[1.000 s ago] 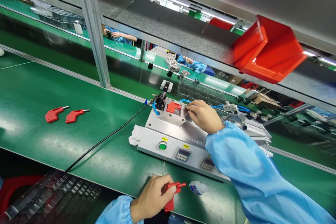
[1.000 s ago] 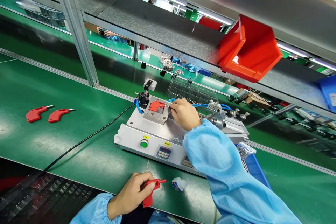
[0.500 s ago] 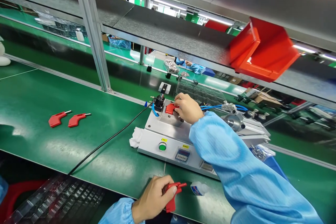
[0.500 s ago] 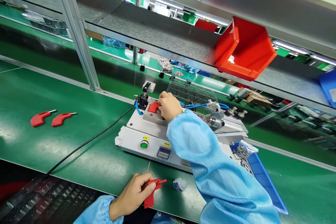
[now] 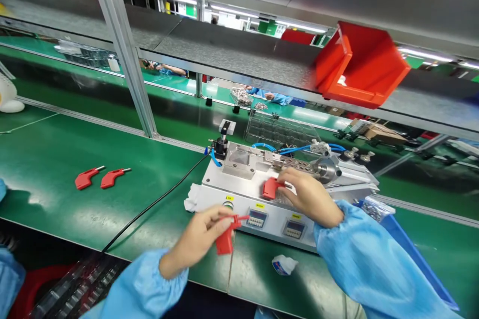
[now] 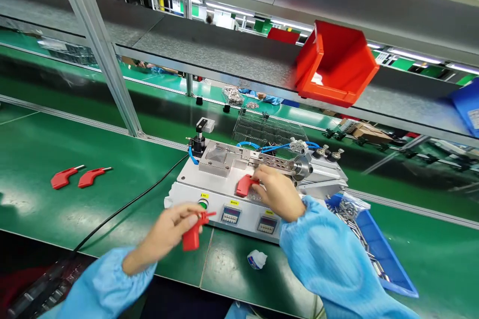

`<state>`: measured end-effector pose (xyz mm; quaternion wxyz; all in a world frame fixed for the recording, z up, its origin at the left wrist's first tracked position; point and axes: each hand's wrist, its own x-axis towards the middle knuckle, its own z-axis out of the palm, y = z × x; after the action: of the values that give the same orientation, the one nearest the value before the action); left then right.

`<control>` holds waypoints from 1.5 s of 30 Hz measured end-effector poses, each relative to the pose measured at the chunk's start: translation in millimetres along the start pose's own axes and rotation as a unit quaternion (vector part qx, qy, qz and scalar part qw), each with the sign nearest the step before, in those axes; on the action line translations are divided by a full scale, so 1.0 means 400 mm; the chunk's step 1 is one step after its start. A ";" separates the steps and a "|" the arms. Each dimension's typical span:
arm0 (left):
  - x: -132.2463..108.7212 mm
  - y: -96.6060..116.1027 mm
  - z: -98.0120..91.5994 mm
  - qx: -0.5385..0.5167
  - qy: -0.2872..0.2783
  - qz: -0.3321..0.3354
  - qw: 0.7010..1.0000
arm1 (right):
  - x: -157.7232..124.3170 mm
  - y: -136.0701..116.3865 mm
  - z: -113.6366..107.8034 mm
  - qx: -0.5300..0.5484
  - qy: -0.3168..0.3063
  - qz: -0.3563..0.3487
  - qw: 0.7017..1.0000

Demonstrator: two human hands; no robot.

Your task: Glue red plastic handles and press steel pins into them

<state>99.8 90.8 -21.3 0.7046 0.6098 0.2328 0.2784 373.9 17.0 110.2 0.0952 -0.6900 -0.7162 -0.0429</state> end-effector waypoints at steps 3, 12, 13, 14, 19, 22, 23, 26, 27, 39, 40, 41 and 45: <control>0.120 0.160 -0.055 0.102 0.060 0.126 0.985 | -0.031 0.008 0.039 -0.010 0.001 0.022 1.000; 0.373 0.333 0.007 0.625 0.076 0.133 0.765 | -0.104 0.002 0.038 -0.025 0.064 0.036 0.997; 0.376 0.327 0.016 0.646 0.070 0.121 0.750 | -0.116 0.007 0.036 -0.022 0.072 0.033 0.997; 0.377 0.320 0.023 0.658 0.066 0.113 0.741 | -0.128 0.012 0.034 -0.018 0.080 0.029 0.996; 0.369 0.296 0.042 0.707 0.062 0.076 0.700 | -0.171 0.029 0.029 -0.012 0.101 0.035 0.994; 0.360 0.298 0.048 0.729 0.065 0.059 0.679 | -0.192 0.032 0.030 -0.014 0.110 0.032 0.993; 0.355 0.300 0.050 0.734 0.065 0.055 0.674 | -0.200 0.033 0.031 -0.014 0.111 0.030 0.993; 0.339 0.305 0.050 0.744 0.069 0.057 0.662 | -0.221 0.035 0.035 -0.010 0.122 0.034 0.992; 0.334 0.304 0.049 0.745 0.069 0.069 0.660 | -0.227 0.036 0.037 -0.009 0.126 0.038 0.991; 0.284 0.270 0.014 0.690 0.076 0.163 0.701 | -0.256 0.021 0.039 0.016 0.195 0.076 0.978; 0.255 0.252 0.001 0.669 0.076 0.194 0.714 | -0.280 0.023 0.039 0.009 0.222 0.097 0.970; 0.221 0.230 -0.012 0.643 0.073 0.228 0.728 | -0.306 0.027 0.042 0.002 0.249 0.122 0.961; 0.097 0.123 -0.056 0.580 0.009 0.285 0.763 | -0.396 0.048 0.083 0.027 0.274 0.210 0.938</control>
<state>107.9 138.3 24.7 0.1032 0.9379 0.1716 0.2834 395.0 -131.1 45.2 0.3129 -0.7835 -0.5021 -0.1902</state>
